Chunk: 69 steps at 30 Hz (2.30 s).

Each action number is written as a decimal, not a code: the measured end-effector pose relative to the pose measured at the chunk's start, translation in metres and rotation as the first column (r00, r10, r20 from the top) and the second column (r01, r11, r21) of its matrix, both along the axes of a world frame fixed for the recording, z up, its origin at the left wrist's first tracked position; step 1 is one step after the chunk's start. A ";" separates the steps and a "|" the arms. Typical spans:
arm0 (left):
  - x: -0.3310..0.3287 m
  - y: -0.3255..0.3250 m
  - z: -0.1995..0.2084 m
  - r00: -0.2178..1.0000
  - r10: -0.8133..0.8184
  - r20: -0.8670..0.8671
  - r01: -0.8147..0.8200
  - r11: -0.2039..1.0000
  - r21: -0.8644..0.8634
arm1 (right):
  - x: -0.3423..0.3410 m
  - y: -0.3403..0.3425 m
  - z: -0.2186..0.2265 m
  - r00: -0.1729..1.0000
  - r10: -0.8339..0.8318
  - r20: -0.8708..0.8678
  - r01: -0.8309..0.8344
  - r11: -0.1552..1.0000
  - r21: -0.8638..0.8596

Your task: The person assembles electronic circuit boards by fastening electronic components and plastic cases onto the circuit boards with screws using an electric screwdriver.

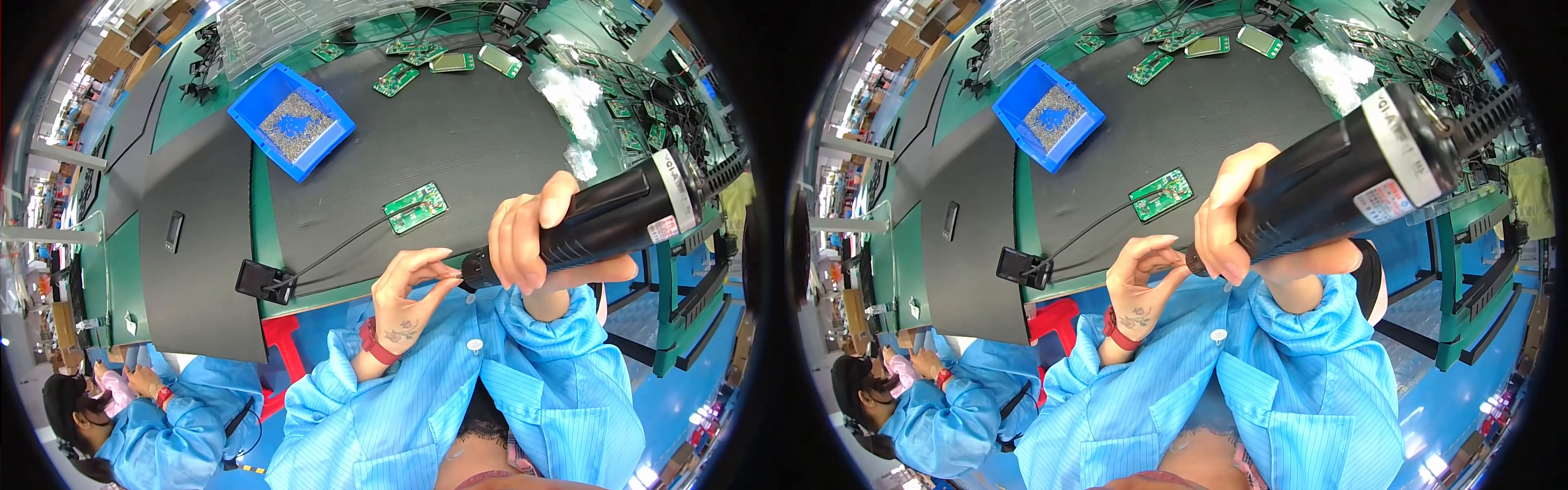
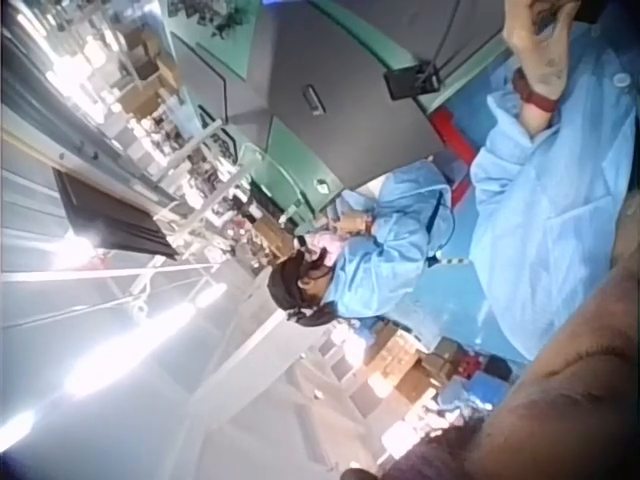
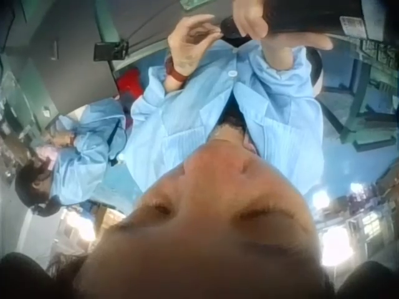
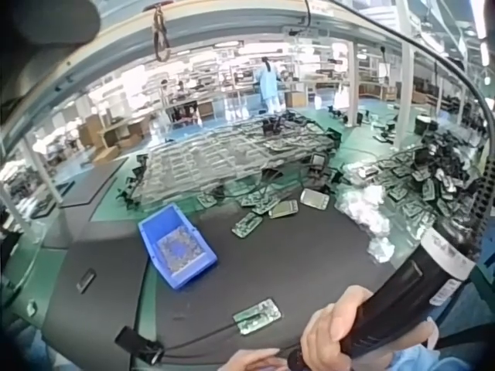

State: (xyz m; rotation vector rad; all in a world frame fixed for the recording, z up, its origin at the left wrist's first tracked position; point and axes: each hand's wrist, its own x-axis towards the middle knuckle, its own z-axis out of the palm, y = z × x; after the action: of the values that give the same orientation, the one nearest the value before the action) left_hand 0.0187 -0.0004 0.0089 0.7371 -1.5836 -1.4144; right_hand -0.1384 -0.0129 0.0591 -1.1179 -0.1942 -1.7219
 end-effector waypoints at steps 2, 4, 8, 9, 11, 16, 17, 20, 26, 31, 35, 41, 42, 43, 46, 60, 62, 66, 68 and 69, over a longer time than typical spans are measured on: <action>0.000 0.000 0.001 1.000 -0.008 0.025 0.008 1.000 -0.020 | 0.001 -0.001 -0.002 1.000 0.022 -0.006 -0.022 1.000 -0.007; -0.001 0.000 0.001 0.998 -0.016 0.068 0.021 0.997 -0.072 | 0.000 -0.001 -0.004 0.997 0.049 -0.056 -0.049 0.999 0.007; -0.003 0.000 0.000 0.994 -0.013 0.111 0.028 0.991 -0.133 | 0.002 0.000 -0.008 0.993 0.067 -0.096 -0.063 0.997 0.046; -0.003 0.000 0.000 0.994 -0.006 0.112 0.022 0.989 -0.144 | 0.004 0.001 -0.008 0.995 0.055 -0.086 -0.049 0.996 0.068; -0.003 0.000 0.000 0.994 0.007 0.113 0.012 0.986 -0.165 | 0.005 0.002 -0.009 0.997 0.028 -0.066 -0.021 0.993 0.113; 0.009 0.001 -0.013 0.936 0.178 0.303 -0.127 0.976 -0.179 | -0.005 -0.008 -0.001 0.970 -0.048 -0.238 0.079 0.989 0.123; 0.008 0.001 -0.014 0.936 0.178 0.304 -0.128 0.976 -0.177 | -0.005 -0.010 -0.001 0.970 -0.047 -0.238 0.078 0.989 0.126; 0.001 -0.002 -0.016 0.865 0.173 0.472 0.078 0.882 -0.465 | 0.004 -0.020 -0.004 0.934 -0.186 -0.304 0.254 0.946 0.200; -0.012 0.000 -0.017 0.708 0.275 0.650 0.201 0.804 -0.559 | 0.027 -0.044 -0.019 0.924 -0.179 -0.338 0.272 0.929 0.250; -0.011 -0.001 -0.023 0.674 0.246 0.697 0.237 0.821 -0.519 | 0.042 -0.054 -0.026 0.901 -0.169 -0.399 0.304 0.903 0.304; -0.011 -0.002 -0.021 0.670 0.246 0.701 0.243 0.819 -0.519 | 0.044 -0.057 -0.027 0.886 -0.152 -0.438 0.304 0.903 0.302; -0.011 -0.002 -0.027 0.664 0.284 0.692 0.236 0.798 -0.554 | 0.051 -0.059 -0.023 0.889 -0.091 -0.449 0.254 0.913 0.318; -0.011 -0.001 -0.027 0.665 0.280 0.692 0.233 0.803 -0.549 | 0.051 -0.059 -0.024 0.888 -0.085 -0.452 0.253 0.911 0.325; -0.012 -0.001 -0.028 0.666 0.284 0.690 0.230 0.801 -0.552 | 0.051 -0.060 -0.025 0.891 -0.048 -0.451 0.214 0.921 0.325; -0.013 -0.001 -0.030 0.665 0.302 0.683 0.218 0.796 -0.564 | 0.051 -0.064 -0.029 0.894 0.067 -0.443 0.091 0.941 0.327; -0.016 -0.004 -0.029 0.700 0.311 0.642 0.172 0.799 -0.576 | 0.035 -0.066 -0.019 0.918 -0.033 -0.396 0.186 0.916 0.356; -0.016 -0.005 -0.028 0.708 0.327 0.626 0.163 0.787 -0.595 | 0.021 -0.065 -0.010 0.887 -0.125 -0.444 0.314 0.868 0.384; -0.016 -0.007 -0.026 0.714 0.314 0.626 0.171 0.789 -0.591 | -0.022 -0.057 0.014 0.580 -0.229 -0.782 0.699 0.633 0.333; -0.012 -0.008 -0.024 0.720 0.308 0.622 0.169 0.791 -0.588 | -0.044 -0.055 0.012 0.432 -0.197 -0.880 0.770 0.588 0.247; -0.011 -0.008 -0.023 0.728 0.294 0.620 0.169 0.799 -0.577 | -0.056 -0.055 0.008 0.269 -0.145 -0.952 0.828 0.540 0.151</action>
State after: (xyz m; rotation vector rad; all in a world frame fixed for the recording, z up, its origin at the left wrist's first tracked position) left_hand 0.0075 -0.0084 -0.0145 0.9586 -2.3929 -0.4669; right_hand -0.1948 -0.0683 0.0673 -1.4315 1.5725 -1.2673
